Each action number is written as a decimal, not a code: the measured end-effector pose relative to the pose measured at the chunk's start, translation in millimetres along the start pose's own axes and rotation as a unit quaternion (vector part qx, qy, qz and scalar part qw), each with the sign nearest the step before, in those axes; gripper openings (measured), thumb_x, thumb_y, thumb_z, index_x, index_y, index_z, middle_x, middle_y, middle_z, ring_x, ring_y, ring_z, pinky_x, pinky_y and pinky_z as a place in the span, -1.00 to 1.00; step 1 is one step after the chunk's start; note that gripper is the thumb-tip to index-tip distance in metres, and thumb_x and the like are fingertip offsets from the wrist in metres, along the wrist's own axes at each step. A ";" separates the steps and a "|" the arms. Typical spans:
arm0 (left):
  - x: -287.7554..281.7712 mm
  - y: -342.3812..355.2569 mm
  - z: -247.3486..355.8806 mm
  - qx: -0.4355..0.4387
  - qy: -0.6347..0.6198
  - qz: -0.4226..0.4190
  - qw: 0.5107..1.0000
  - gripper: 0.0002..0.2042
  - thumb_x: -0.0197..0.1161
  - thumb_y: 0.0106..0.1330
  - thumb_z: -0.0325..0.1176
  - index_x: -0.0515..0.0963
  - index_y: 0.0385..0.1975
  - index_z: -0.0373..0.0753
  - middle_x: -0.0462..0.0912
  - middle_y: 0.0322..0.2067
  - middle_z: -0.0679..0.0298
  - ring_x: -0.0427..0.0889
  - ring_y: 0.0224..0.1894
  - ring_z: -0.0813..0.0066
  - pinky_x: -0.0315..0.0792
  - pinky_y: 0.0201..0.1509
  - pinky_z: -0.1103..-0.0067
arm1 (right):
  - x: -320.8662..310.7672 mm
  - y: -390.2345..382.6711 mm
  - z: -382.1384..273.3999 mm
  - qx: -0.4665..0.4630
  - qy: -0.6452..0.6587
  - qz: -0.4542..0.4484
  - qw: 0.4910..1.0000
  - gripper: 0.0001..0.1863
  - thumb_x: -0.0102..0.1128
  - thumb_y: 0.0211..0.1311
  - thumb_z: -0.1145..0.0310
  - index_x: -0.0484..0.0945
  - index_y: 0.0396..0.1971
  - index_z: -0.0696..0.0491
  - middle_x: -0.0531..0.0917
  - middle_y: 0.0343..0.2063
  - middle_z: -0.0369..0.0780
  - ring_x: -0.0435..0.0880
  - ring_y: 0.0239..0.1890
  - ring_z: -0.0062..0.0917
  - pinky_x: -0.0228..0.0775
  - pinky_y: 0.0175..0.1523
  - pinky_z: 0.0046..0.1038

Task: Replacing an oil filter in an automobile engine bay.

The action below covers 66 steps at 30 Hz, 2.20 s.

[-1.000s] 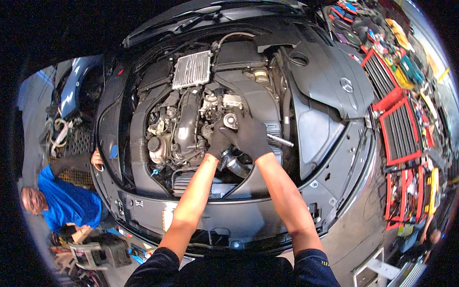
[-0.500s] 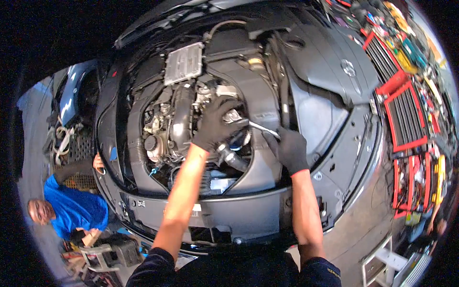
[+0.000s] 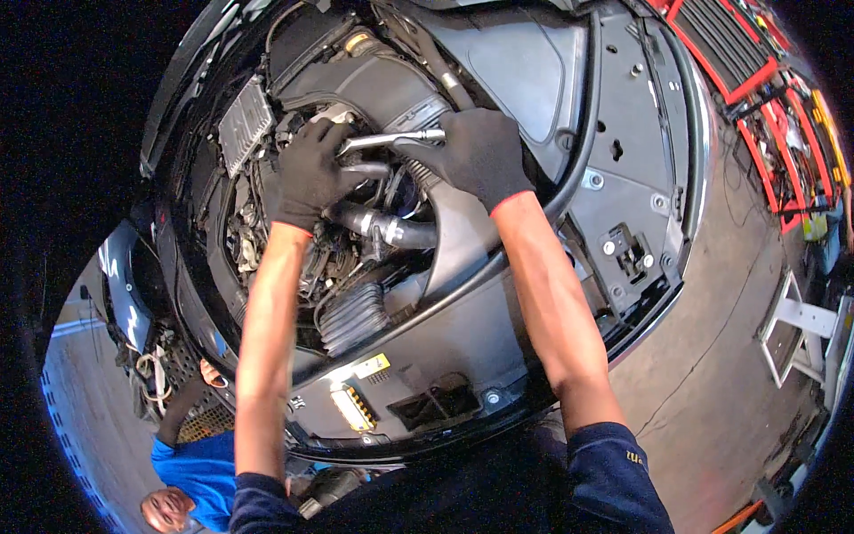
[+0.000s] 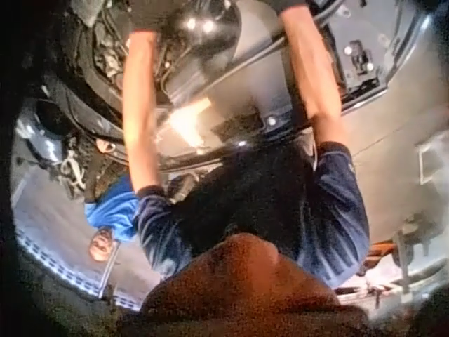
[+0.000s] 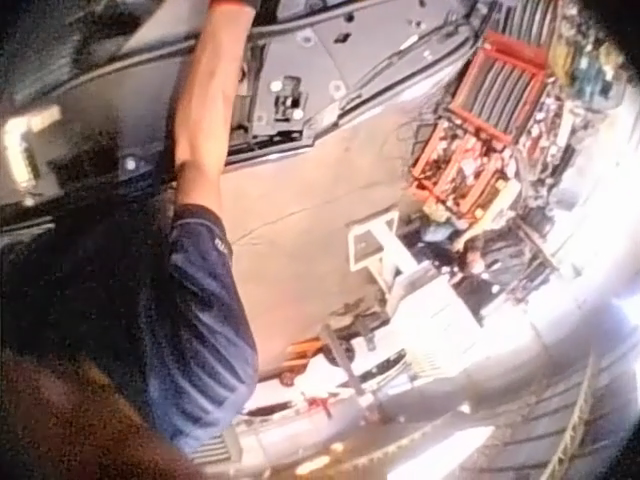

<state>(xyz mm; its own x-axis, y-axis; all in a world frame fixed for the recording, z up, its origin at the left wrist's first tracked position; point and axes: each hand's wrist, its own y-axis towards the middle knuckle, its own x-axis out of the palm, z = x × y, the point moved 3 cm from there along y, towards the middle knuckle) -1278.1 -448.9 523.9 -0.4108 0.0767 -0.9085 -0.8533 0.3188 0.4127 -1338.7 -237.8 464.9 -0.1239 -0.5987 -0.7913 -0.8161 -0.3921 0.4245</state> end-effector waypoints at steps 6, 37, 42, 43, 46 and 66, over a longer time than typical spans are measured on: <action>5.8 5.9 -20.7 0.046 0.062 -0.149 0.986 -0.74 0.27 0.26 -0.06 0.65 -0.38 -0.13 0.68 -0.45 0.11 0.70 -0.36 0.07 0.56 -0.27 0.23 | 3.5 -0.2 -16.8 -0.006 -0.018 -0.013 1.000 -0.20 0.17 0.08 -0.49 0.68 -0.62 0.11 0.63 -0.68 -0.04 0.68 -0.57 -0.11 0.52 -0.42 -0.13; 15.2 10.1 -32.5 0.141 0.079 -0.139 0.977 -0.75 0.30 0.16 -0.14 0.62 -0.22 -0.09 0.67 -0.48 0.07 0.69 -0.43 0.00 0.53 -0.35 0.18 | 6.2 -2.3 -11.6 -0.025 -0.042 0.022 0.999 -0.34 0.30 0.08 -0.38 0.72 -0.61 0.02 0.58 -0.77 -0.12 0.63 -0.67 -0.16 0.43 -0.51 -0.21; 14.6 6.5 -39.6 0.081 0.044 -0.178 0.980 -0.78 0.26 0.16 -0.18 0.60 -0.28 -0.12 0.66 -0.50 0.07 0.69 -0.41 -0.02 0.54 -0.32 0.14 | 0.9 8.3 -16.0 0.010 -0.005 -0.041 0.999 -0.31 0.20 0.14 -0.39 0.72 -0.54 0.04 0.66 -0.62 0.00 0.71 -0.49 -0.05 0.52 -0.37 -0.07; 21.1 5.4 -37.6 0.058 0.056 -0.205 0.975 -0.78 0.25 0.17 -0.19 0.58 -0.28 -0.14 0.66 -0.46 0.07 0.69 -0.38 -0.02 0.54 -0.30 0.14 | -0.4 8.5 -15.2 0.006 0.002 -0.045 0.999 -0.32 0.19 0.15 -0.39 0.72 -0.51 0.05 0.66 -0.60 0.01 0.70 -0.47 -0.04 0.52 -0.36 -0.05; 5.9 -0.6 -25.0 0.008 -0.020 -0.144 0.989 -0.79 0.28 0.14 -0.26 0.60 -0.27 -0.18 0.67 -0.34 0.07 0.70 -0.29 0.01 0.55 -0.24 0.17 | 1.7 10.5 -9.1 -0.042 -0.006 -0.103 0.994 -0.33 0.15 0.21 -0.36 0.70 -0.47 0.05 0.69 -0.54 0.00 0.71 -0.43 -0.04 0.50 -0.34 -0.03; 75.7 -35.3 -30.2 -0.419 -0.414 0.209 0.780 -0.89 0.28 0.19 -0.55 0.68 -0.31 -0.31 0.77 -0.34 0.21 0.74 -0.29 0.44 0.59 -0.19 0.49 | 32.0 76.3 -63.2 -0.261 0.039 -0.163 0.951 -0.40 0.07 0.34 -0.25 0.60 -0.48 0.06 0.66 -0.59 -0.01 0.70 -0.49 -0.05 0.49 -0.38 -0.07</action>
<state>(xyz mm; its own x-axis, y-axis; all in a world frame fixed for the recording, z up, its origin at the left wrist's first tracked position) -1288.7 -482.9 442.5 -0.6573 0.7037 -0.2695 -0.7532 -0.6014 0.2666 -1369.3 -331.0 499.8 0.1466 -0.4282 -0.8917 -0.4092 -0.8470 0.3395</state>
